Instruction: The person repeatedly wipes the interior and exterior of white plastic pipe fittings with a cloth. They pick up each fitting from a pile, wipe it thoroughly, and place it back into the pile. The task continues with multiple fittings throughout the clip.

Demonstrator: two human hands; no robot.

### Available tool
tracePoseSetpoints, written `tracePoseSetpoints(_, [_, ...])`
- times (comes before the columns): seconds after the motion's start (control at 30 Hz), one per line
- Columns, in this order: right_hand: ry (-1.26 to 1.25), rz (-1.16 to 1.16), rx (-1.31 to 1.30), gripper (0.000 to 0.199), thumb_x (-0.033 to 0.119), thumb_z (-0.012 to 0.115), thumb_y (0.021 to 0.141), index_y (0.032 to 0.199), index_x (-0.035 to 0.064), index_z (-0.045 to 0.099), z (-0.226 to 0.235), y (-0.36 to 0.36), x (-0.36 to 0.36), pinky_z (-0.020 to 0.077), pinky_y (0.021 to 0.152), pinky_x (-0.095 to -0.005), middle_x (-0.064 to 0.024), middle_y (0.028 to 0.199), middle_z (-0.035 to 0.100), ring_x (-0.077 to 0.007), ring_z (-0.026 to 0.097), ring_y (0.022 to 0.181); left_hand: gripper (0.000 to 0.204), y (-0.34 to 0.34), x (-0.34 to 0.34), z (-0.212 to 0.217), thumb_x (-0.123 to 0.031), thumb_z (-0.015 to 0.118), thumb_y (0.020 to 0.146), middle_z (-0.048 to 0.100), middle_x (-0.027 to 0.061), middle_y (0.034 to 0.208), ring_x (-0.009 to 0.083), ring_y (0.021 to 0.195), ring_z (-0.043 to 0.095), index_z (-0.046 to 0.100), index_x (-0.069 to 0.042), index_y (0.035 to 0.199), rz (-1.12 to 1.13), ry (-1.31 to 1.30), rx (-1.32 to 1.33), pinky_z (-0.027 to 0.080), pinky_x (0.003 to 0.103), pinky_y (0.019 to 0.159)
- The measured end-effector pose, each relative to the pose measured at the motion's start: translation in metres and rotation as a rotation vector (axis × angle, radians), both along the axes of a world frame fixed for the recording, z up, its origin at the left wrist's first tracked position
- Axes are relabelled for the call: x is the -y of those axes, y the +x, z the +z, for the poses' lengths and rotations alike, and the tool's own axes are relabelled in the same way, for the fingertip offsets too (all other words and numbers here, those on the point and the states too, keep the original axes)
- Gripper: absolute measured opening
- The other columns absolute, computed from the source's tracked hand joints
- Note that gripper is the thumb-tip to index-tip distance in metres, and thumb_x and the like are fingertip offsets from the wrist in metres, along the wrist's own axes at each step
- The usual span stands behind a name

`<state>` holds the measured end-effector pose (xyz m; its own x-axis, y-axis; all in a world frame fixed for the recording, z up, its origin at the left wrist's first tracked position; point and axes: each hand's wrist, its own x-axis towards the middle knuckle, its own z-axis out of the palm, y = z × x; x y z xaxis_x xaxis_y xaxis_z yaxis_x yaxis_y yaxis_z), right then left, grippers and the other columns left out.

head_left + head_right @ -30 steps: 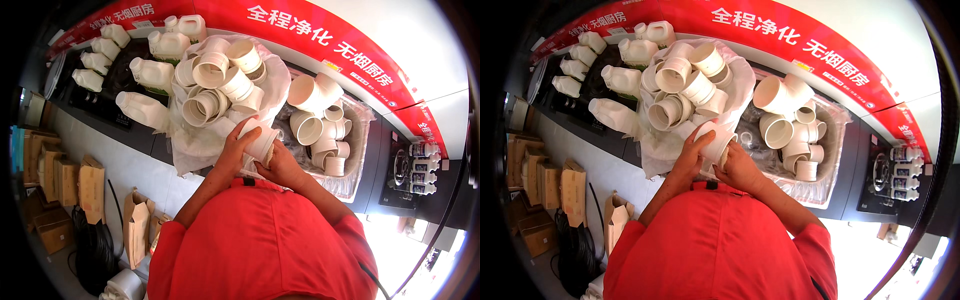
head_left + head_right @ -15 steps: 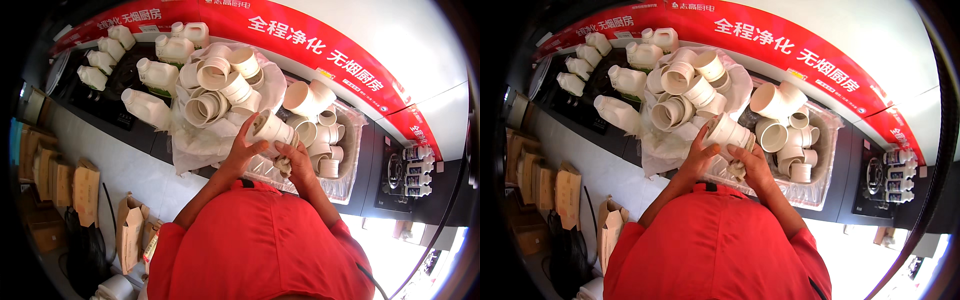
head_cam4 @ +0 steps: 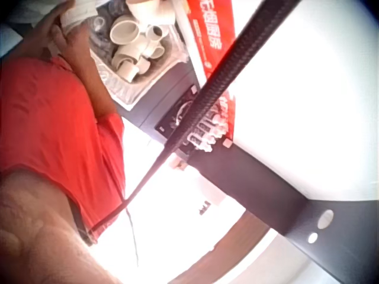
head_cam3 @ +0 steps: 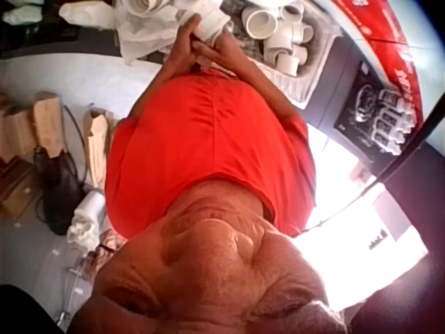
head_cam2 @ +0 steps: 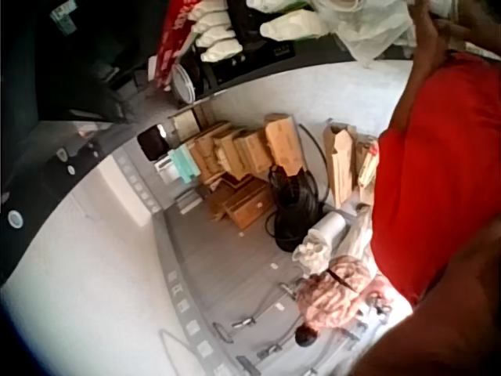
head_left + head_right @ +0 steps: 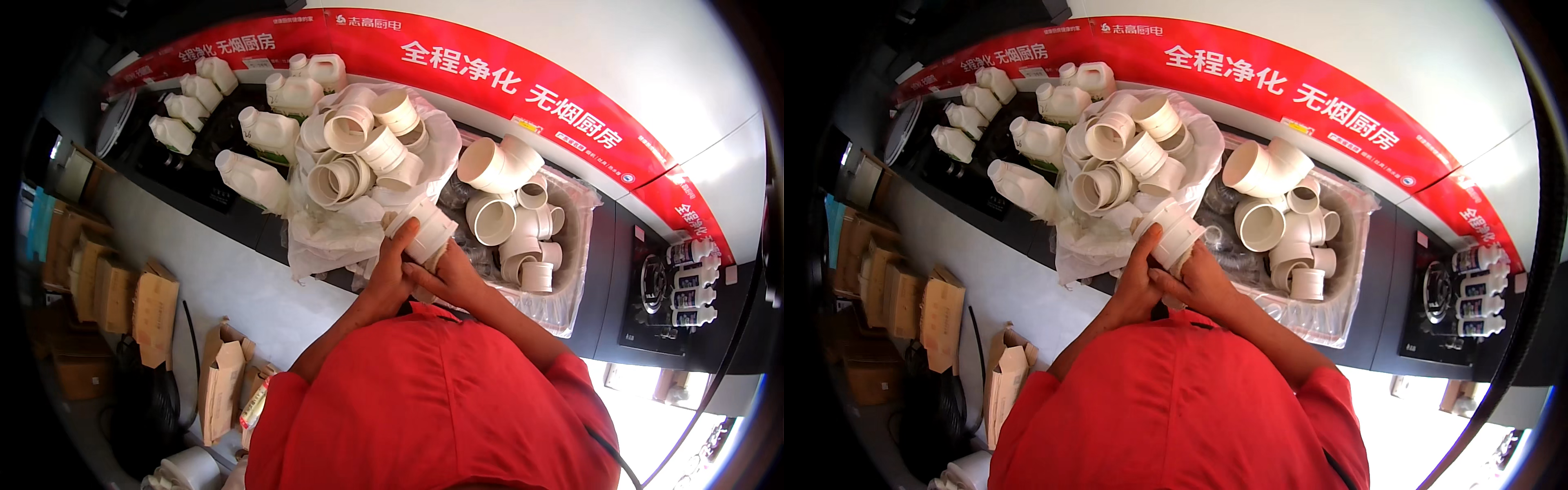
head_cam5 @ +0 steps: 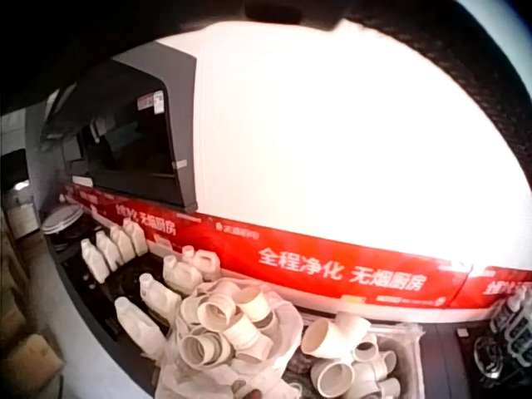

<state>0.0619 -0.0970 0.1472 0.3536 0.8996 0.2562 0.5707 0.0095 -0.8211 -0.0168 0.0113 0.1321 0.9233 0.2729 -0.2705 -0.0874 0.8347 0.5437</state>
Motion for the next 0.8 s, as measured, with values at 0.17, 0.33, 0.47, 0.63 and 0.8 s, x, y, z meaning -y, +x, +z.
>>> tracePoseSetpoints(0.17, [0.029,-0.070,-0.155,0.039,0.030,0.056,0.090,0.114,-0.0002,0.053,-0.025,0.000,0.007,0.0449,0.081,-0.0375,-0.0143,0.104,0.057,-0.0291,0.056,0.093,0.050,0.005,0.006,-0.013,-0.036,0.058,0.089,0.054,0.0085,0.115,0.0200,0.107,0.053,0.045,-0.005,0.126,0.039,-0.017,-0.021,0.043,0.036,0.093])
tracePoseSetpoints(0.33, [0.000,-0.300,-0.859,0.041,0.035,0.048,0.094,0.113,-0.0001,0.054,-0.014,0.000,0.017,0.0450,0.068,-0.0269,-0.0059,0.090,0.060,-0.0137,0.056,0.079,0.049,0.012,0.010,-0.032,-0.032,0.058,0.089,0.053,0.0080,0.120,0.0201,0.112,0.051,0.044,-0.004,0.127,0.082,0.072,0.135,0.040,0.037,0.097])
tracePoseSetpoints(0.47, [0.055,-0.181,-1.025,0.047,0.041,0.042,0.094,0.110,-0.0003,0.056,0.004,0.006,0.030,0.0425,0.062,-0.0239,-0.0058,0.084,0.060,-0.0115,0.054,0.071,0.054,0.018,0.020,-0.032,-0.035,0.058,0.088,0.053,0.0108,0.121,0.0233,0.115,0.050,0.043,-0.003,0.129,0.096,0.122,0.178,0.038,0.039,0.100])
tracePoseSetpoints(0.63, [0.088,-0.224,-1.050,0.045,0.037,0.047,0.094,0.118,-0.0010,0.050,0.006,-0.008,0.035,0.0459,0.074,-0.0267,-0.0067,0.094,0.060,-0.0154,0.057,0.084,0.060,0.022,0.033,-0.035,-0.042,0.055,0.088,0.054,0.0141,0.121,0.0273,0.112,0.052,0.041,-0.003,0.130,0.067,0.065,0.175,0.042,0.040,0.097])
tracePoseSetpoints(0.8, [0.069,-0.024,-0.461,0.047,0.034,0.050,0.094,0.122,-0.0020,0.046,-0.023,-0.001,0.046,0.0449,0.084,-0.0301,-0.0098,0.111,0.056,-0.0186,0.054,0.100,0.057,0.017,0.047,-0.021,-0.047,0.054,0.088,0.057,0.0104,0.113,0.0225,0.100,0.058,0.046,-0.005,0.125,0.056,0.122,0.010,0.046,0.036,0.089])
